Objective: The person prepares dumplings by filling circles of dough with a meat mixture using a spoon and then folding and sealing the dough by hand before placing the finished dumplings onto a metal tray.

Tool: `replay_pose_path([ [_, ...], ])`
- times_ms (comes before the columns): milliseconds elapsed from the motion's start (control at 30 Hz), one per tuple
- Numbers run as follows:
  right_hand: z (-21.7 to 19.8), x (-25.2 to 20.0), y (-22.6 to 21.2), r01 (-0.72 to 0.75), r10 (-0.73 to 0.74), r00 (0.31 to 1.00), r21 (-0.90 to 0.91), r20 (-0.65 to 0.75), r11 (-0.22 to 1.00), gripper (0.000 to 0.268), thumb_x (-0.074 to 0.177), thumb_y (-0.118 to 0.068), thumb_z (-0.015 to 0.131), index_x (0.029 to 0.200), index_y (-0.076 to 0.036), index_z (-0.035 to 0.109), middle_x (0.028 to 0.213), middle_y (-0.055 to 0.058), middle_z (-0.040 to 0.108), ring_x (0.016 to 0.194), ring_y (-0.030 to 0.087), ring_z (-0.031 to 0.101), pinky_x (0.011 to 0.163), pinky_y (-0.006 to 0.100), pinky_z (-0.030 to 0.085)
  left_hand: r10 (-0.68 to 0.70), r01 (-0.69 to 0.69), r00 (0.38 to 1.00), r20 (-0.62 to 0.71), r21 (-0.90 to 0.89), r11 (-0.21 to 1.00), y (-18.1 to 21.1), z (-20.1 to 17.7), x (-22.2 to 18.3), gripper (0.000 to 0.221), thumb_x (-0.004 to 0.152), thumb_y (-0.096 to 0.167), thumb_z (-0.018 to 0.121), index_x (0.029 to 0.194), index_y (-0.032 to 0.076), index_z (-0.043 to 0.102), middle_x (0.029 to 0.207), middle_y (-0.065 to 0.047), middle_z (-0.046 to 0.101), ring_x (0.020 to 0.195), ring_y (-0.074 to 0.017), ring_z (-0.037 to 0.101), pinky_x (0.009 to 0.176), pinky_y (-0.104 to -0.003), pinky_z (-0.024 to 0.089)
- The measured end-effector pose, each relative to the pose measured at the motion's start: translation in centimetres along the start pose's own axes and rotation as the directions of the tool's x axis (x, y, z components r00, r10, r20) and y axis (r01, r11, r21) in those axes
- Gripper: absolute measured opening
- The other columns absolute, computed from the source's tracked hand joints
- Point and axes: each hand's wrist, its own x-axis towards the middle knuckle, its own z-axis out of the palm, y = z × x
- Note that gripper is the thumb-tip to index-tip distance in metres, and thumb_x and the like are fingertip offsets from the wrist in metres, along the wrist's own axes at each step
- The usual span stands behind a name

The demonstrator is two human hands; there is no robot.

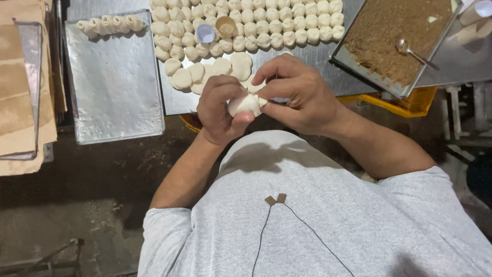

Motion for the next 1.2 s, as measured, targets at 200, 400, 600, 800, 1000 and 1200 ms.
replay_pose_path([
  [200, 0.9, 0.9, -2.1, 0.090, -0.120, 0.990, -0.310, -0.079, 0.946, 0.024, 0.090, -0.017, 0.086, 0.109, -0.005, 0.078, 0.127, 0.014, 0.060, 0.106, 0.027, 0.059, 0.090, 0.036, 0.052, -0.241, 0.272, 0.954, 0.178, -0.176, 0.946, -0.4, -3.5, 0.3, 0.050, 0.096, 0.050, 0.079, 0.104, 0.004, 0.061, 0.093, -0.011, 0.063, 0.083, -0.0197, 0.062, 0.073, -0.030, 0.050],
  [400, 2.3, 1.7, -1.1, -0.085, 0.125, 0.989, 0.402, -0.077, 0.912, 0.023, 0.097, -0.011, 0.081, 0.120, -0.013, 0.077, 0.133, 0.007, 0.062, 0.107, 0.013, 0.063, 0.090, 0.026, 0.055, -0.022, 0.012, 0.997, -0.073, -0.139, 0.990, 0.0, -3.5, 0.9, 0.072, 0.094, 0.071, 0.060, 0.105, 0.000, 0.060, 0.109, -0.010, 0.056, 0.097, -0.0203, 0.057, 0.078, -0.031, 0.049],
  [600, 0.5, 1.6, -0.4, 0.025, -0.024, 0.999, -0.008, 0.048, 1.000, 0.020, 0.084, -0.006, 0.080, 0.103, -0.010, 0.079, 0.130, 0.008, 0.064, 0.115, 0.024, 0.063, 0.098, 0.036, 0.051, -0.005, 0.005, 1.000, -0.012, 0.019, 1.000, -0.7, -2.8, 1.0, 0.068, 0.094, 0.071, 0.062, 0.096, 0.003, 0.068, 0.108, -0.014, 0.059, 0.097, -0.0242, 0.061, 0.078, -0.033, 0.052],
  [800, -0.8, 1.4, -0.2, 0.099, -0.103, 0.992, -0.059, -0.076, 0.993, 0.024, 0.083, -0.006, 0.081, 0.107, -0.005, 0.077, 0.132, 0.016, 0.057, 0.117, 0.029, 0.058, 0.098, 0.038, 0.051, -0.241, 0.246, 0.967, 0.085, -0.053, 0.968, 1.1, -2.4, 3.9, 0.072, 0.095, 0.076, 0.053, 0.087, 0.005, 0.063, 0.111, -0.014, 0.063, 0.099, -0.0243, 0.064, 0.086, -0.035, 0.051],
  [1000, -2.2, 0.2, 2.1, 0.047, 0.015, 0.991, 0.441, -0.135, 0.897, 0.021, 0.092, -0.001, 0.077, 0.111, -0.007, 0.077, 0.133, 0.010, 0.060, 0.109, 0.015, 0.056, 0.095, 0.030, 0.051, 0.148, -0.133, 0.985, -0.085, 0.163, 0.978, 2.1, 1.3, 5.4, 0.076, 0.097, 0.075, 0.052, 0.102, 0.000, 0.062, 0.126, -0.016, 0.055, 0.110, -0.0278, 0.059, 0.092, -0.039, 0.052],
  [1200, -6.4, -1.1, 3.4, 0.169, -0.159, 0.981, 0.085, -0.111, 0.982, 0.023, 0.087, -0.003, 0.080, 0.109, -0.007, 0.075, 0.140, 0.015, 0.054, 0.122, 0.024, 0.056, 0.099, 0.035, 0.050, 0.201, -0.179, 0.979, -0.031, 0.345, 0.922, 2.4, 4.3, 6.2, 0.065, 0.096, 0.068, 0.056, 0.091, 0.004, 0.063, 0.122, -0.015, 0.062, 0.110, -0.0322, 0.062, 0.091, -0.043, 0.052],
])
